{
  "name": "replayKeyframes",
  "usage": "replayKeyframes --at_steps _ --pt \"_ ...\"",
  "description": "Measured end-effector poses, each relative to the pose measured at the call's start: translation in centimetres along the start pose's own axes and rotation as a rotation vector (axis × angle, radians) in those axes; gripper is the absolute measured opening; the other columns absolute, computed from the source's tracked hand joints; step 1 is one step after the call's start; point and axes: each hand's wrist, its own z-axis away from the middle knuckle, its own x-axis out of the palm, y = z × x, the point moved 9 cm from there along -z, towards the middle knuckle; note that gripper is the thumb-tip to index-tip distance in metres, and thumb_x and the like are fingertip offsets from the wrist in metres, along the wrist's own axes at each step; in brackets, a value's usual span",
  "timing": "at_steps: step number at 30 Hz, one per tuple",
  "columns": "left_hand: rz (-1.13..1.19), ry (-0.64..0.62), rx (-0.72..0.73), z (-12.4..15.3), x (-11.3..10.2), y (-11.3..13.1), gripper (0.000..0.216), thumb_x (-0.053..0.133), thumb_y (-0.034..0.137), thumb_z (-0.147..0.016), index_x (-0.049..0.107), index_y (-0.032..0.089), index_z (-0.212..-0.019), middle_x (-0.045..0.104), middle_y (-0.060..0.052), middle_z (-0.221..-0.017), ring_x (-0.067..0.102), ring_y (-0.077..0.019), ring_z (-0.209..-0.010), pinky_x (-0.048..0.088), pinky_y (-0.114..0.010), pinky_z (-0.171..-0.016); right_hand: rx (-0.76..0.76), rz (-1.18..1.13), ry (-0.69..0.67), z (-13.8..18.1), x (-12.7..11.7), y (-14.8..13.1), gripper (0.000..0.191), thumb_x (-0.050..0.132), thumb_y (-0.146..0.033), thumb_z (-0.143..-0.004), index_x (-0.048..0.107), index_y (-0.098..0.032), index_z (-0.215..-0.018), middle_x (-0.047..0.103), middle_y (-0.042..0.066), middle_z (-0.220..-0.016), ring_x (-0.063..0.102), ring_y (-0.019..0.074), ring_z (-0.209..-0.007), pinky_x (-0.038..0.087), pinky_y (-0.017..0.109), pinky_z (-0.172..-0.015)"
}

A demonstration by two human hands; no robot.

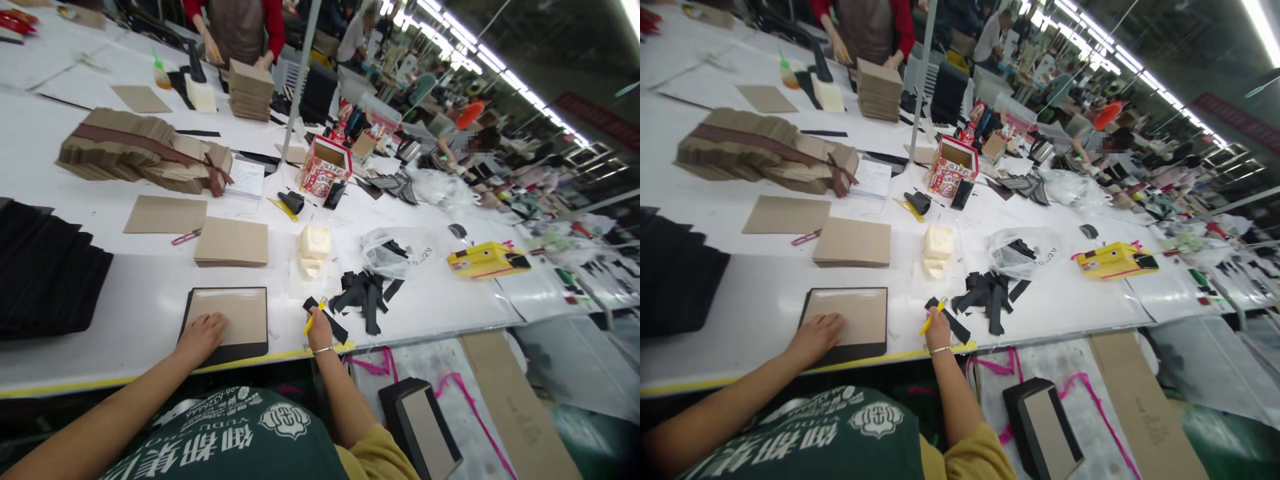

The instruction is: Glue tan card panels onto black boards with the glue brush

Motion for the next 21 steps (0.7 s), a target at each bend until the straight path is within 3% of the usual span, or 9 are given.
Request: replayKeyframes --at_steps 2,6,10,15,21 --pt "-0.009 0.002 -0.007 -0.1 0.0 0.1 0.037 0.048 0.022 -0.077 0.052 0.025 -0.114 0.045 -0.007 -0.127 0.039 -0.0268 -0.111 0.037 -0.04 -0.087 -0.032 0.133 0.013 0.3 1.1 1.8 0.022 0.042 -0.018 -0.084 0.055 -0.014 -0.101 0.057 0.011 -0.094 0.052 0.0191 -0.088 0.04 0.031 -0.078" --pt "-0.031 0.014 -0.006 -0.2 0.2 0.2 0.037 0.048 0.023 -0.077 0.052 0.023 -0.114 0.046 -0.008 -0.126 0.04 -0.0265 -0.11 0.037 -0.039 -0.088 -0.037 0.23 0.004 0.6 3.0 3.3 0.022 0.042 -0.014 -0.083 0.055 -0.015 -0.1 0.055 0.008 -0.081 0.048 0.0181 -0.081 0.038 0.029 -0.075" --pt "-0.029 0.005 -0.011 -0.2 0.4 0.3 0.039 0.049 0.022 -0.076 0.052 0.022 -0.115 0.046 -0.008 -0.127 0.041 -0.0255 -0.11 0.036 -0.037 -0.089 -0.039 0.215 0.043 0.1 3.2 2.8 0.021 0.043 -0.027 -0.085 0.054 -0.014 -0.098 0.053 0.006 -0.077 0.047 0.0177 -0.078 0.035 0.028 -0.073" --pt "-0.008 -0.007 -0.032 -0.3 0.5 0.3 0.039 0.049 0.022 -0.076 0.052 0.022 -0.115 0.046 -0.009 -0.127 0.041 -0.0252 -0.111 0.035 -0.037 -0.09 -0.059 0.25 0.008 -1.5 3.2 1.5 0.023 0.043 -0.03 -0.085 0.055 -0.015 -0.097 0.053 0.008 -0.077 0.046 0.0188 -0.076 0.033 0.028 -0.07" --pt "-0.004 -0.002 -0.03 -0.4 0.4 0.3 0.037 0.049 0.021 -0.076 0.053 0.021 -0.112 0.046 -0.009 -0.126 0.042 -0.0255 -0.11 0.035 -0.037 -0.091 -0.091 0.279 -0.073 -2.5 3.8 0.9 0.022 0.042 -0.015 -0.082 0.054 -0.016 -0.1 0.055 0.007 -0.074 0.048 0.0164 -0.072 0.032 0.027 -0.067"
